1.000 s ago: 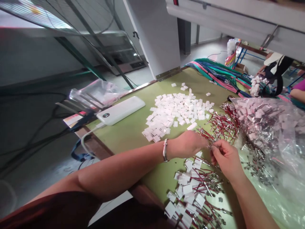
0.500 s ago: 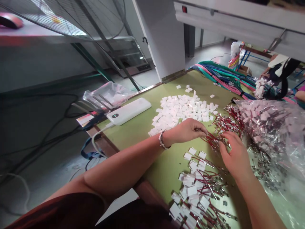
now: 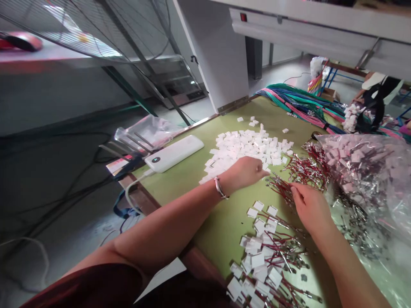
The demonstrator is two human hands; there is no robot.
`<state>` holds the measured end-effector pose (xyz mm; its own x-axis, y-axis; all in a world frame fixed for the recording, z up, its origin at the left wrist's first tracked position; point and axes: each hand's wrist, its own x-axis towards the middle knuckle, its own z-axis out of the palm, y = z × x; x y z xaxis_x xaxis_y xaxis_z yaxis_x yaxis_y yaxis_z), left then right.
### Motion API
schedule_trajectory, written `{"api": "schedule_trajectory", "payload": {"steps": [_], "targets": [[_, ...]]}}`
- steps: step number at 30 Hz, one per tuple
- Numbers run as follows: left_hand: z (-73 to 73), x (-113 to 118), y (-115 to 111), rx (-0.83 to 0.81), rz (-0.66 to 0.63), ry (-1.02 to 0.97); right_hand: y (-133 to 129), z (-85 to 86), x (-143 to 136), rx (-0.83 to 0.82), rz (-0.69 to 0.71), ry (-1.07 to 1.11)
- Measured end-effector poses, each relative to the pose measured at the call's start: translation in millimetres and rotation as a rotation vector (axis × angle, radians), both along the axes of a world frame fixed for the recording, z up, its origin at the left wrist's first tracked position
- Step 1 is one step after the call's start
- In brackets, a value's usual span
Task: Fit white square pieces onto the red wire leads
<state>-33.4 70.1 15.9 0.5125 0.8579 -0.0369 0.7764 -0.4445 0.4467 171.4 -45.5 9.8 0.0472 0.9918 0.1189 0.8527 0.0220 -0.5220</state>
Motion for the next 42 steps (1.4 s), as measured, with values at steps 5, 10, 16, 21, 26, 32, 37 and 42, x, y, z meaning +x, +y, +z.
{"api": "schedule_trajectory", "payload": {"steps": [5,10,16,21,26,32,37,42], "targets": [[-16.1,7,-9,0.023,-0.086,0.122,-6,-8.7,1,-0.006,-0.054,0.033],[-6.9,-1,-4,0.020,-0.138,0.159,-5,-14.8,-1,-0.011,-0.034,0.144],[5.8,-1,-6,-0.320,-0.090,-0.417,-6,-10.8,-7,-0.071,-0.089,0.461],[-6.5,11,-14,-0.775,-0.157,-0.682,-8,-5.4,-10,-0.099,-0.118,0.568],[-13.6,12,-13,-0.867,-0.197,-0.796,-10,-4.7,-9,-0.080,-0.152,0.562],[-11.2,12,-13,-0.895,-0.223,-0.791,-10,-5.4,-9,-0.078,-0.124,0.535],[-5.5,10,-14,-0.800,-0.308,-0.613,-10,-6.6,-8,-0.153,-0.051,0.521],[-5.0,12,-16,-0.811,-0.341,-0.582,-12,-8.6,-12,-0.191,-0.004,0.481]]}}
